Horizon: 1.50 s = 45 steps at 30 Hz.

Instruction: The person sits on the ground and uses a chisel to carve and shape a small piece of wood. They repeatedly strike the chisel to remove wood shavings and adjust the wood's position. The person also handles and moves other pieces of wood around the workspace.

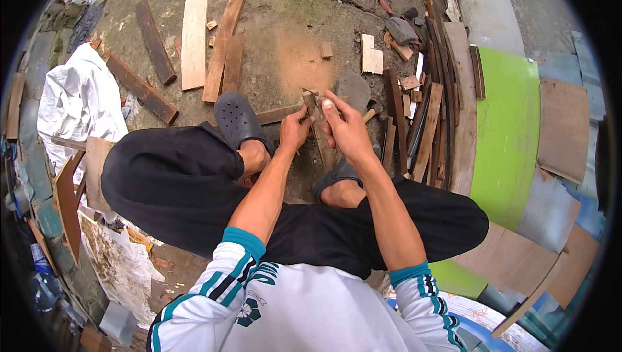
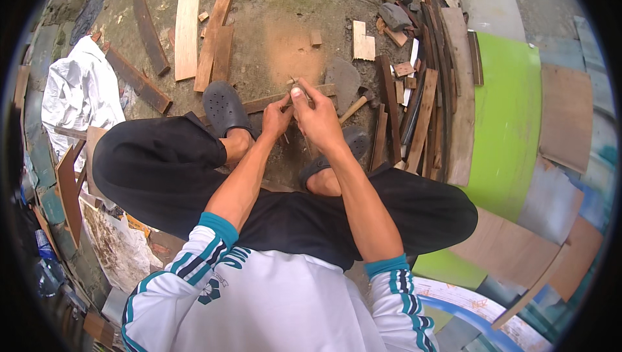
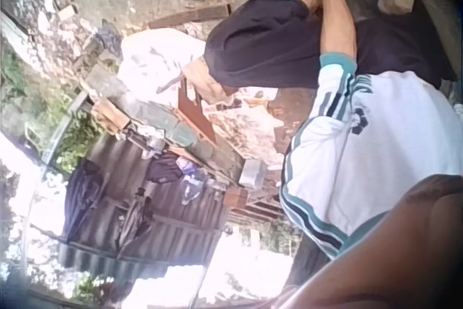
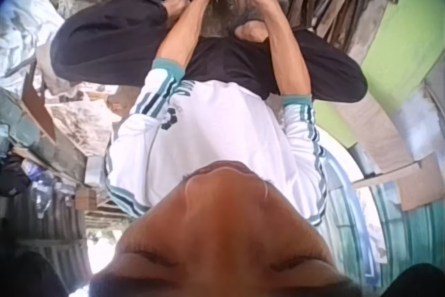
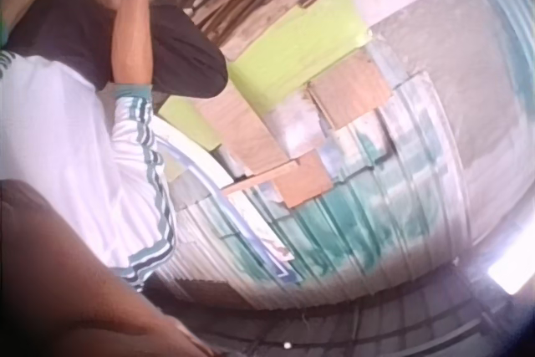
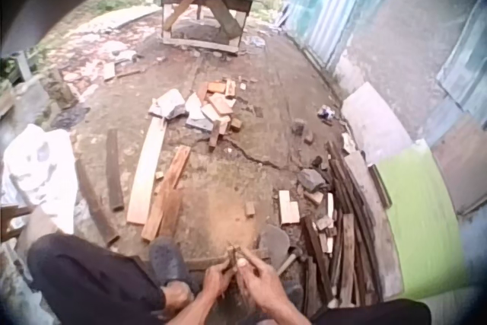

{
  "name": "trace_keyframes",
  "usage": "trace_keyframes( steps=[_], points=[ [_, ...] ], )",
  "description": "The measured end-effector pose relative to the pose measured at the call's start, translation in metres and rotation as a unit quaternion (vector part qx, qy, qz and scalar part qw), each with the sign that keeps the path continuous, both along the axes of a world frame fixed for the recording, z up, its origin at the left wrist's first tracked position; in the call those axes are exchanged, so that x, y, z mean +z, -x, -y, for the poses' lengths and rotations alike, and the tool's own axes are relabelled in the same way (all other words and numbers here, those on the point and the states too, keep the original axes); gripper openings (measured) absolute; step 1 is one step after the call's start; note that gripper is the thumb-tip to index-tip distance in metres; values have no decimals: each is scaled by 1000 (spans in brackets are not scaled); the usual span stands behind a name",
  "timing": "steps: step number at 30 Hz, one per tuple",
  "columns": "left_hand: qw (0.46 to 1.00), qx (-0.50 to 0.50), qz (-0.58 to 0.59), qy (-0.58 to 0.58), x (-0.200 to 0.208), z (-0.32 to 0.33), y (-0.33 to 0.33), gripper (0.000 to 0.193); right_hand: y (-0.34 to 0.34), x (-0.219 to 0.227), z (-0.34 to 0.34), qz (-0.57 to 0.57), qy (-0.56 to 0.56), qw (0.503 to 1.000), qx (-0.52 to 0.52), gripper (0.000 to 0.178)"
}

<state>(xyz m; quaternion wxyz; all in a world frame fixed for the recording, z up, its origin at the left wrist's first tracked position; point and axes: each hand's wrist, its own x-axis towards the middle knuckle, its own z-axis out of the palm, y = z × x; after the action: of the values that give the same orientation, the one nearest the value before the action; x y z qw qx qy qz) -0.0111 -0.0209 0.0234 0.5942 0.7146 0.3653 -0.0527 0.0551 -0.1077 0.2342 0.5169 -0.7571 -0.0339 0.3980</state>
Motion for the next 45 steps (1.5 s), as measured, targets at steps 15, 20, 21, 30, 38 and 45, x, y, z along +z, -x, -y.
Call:
trace_keyframes(
  steps=[15,20,21,30,38,45],
  points=[
    [1000,15,-15,23,4,-4,7,55,22,34,8,20,5,999,29,57],
    [998,21,-54,12,1,-8,2,55,31,80,34,7,-45,999,24,57],
    [999,14,-49,15,0,-2,2,55,12,47,25,7,-38,999,7,57],
    [999,20,-30,6,-4,-5,9,54,44,72,29,-9,-22,1000,9,58],
    [1000,-5,-10,-6,-4,3,1,53,2,0,-10,-4,17,1000,-22,58],
    [998,16,-58,20,8,-2,2,57,37,90,27,0,-27,1000,3,57]
  ],
)
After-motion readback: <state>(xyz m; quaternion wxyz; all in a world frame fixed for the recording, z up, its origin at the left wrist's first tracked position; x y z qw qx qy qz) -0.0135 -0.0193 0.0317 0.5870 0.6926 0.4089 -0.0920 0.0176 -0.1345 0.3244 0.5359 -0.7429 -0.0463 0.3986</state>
